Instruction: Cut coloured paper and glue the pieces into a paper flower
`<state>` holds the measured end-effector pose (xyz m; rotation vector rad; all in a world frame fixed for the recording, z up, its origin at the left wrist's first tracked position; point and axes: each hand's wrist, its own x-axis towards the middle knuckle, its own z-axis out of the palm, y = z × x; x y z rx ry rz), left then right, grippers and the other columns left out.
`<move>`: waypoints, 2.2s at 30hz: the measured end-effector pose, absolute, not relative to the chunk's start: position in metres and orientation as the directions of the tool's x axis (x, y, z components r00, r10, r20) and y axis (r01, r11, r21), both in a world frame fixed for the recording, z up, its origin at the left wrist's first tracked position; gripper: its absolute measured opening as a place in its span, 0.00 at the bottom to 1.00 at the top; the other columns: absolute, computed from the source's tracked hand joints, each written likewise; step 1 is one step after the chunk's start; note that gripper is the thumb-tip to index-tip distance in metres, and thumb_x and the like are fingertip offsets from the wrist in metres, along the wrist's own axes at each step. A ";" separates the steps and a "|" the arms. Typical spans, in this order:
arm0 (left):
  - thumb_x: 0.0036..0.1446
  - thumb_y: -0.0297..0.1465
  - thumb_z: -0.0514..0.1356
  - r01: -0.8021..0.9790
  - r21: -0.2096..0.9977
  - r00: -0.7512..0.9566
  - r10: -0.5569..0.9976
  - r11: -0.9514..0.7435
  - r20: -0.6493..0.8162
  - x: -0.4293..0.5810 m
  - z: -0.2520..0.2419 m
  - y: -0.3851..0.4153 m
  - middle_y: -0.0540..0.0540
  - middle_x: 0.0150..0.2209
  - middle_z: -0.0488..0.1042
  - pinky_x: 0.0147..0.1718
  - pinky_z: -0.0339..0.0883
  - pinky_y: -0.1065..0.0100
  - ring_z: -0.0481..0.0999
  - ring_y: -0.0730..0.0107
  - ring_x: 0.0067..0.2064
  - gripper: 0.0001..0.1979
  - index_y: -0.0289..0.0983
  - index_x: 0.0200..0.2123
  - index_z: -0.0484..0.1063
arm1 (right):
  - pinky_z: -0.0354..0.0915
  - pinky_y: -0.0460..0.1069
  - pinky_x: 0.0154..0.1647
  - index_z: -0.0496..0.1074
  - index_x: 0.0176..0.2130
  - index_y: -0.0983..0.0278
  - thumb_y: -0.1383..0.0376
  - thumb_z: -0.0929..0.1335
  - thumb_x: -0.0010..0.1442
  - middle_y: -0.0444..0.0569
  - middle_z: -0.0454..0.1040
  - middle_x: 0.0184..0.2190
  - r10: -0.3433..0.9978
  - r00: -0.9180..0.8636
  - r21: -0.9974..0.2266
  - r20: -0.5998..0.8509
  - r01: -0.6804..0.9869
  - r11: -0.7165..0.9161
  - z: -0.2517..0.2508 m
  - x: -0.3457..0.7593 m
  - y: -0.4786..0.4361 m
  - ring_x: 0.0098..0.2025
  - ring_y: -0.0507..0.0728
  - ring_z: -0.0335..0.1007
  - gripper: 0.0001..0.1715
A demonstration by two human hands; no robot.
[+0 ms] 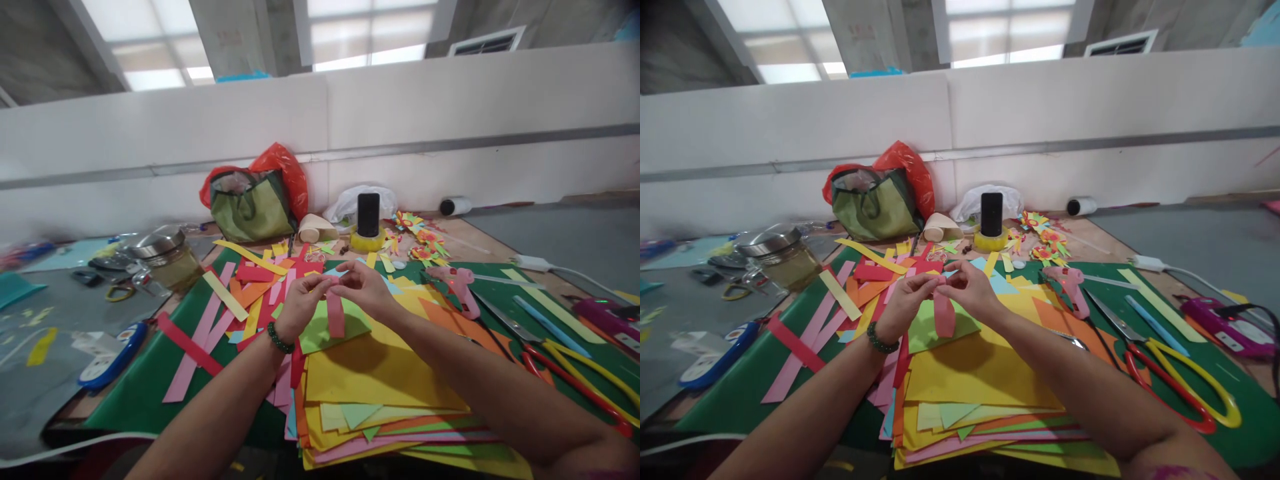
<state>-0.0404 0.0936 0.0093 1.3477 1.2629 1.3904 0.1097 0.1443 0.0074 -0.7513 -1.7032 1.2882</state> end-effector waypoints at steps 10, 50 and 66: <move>0.48 0.44 0.66 0.093 0.986 -0.083 0.986 -0.139 0.146 -0.043 0.011 0.091 0.46 0.30 0.79 0.34 0.68 0.68 0.73 0.69 0.33 0.17 0.36 0.34 0.81 | 0.64 0.48 0.29 0.64 0.38 0.61 0.58 0.72 0.48 0.42 0.74 0.23 0.840 -0.405 -0.923 0.361 -0.029 0.383 0.005 0.112 0.148 0.26 0.53 0.70 0.20; 0.43 0.43 0.70 -0.367 0.904 -0.371 0.926 -0.219 0.073 -0.058 0.018 0.101 0.49 0.27 0.77 0.32 0.67 0.71 0.74 0.72 0.30 0.18 0.36 0.33 0.77 | 0.63 0.46 0.26 0.66 0.34 0.62 0.66 0.72 0.41 0.38 0.73 0.17 0.795 -0.606 -0.991 -0.004 0.110 0.079 0.007 0.109 0.141 0.21 0.51 0.69 0.17; 0.34 0.39 0.75 -0.541 0.834 -0.097 0.976 0.113 -0.195 -0.043 0.011 0.100 0.52 0.24 0.72 0.31 0.66 0.72 0.72 0.75 0.28 0.21 0.36 0.26 0.69 | 0.62 0.47 0.26 0.66 0.36 0.63 0.63 0.72 0.39 0.38 0.72 0.18 0.886 -0.451 -0.986 0.105 0.071 0.153 0.005 0.109 0.145 0.23 0.53 0.69 0.21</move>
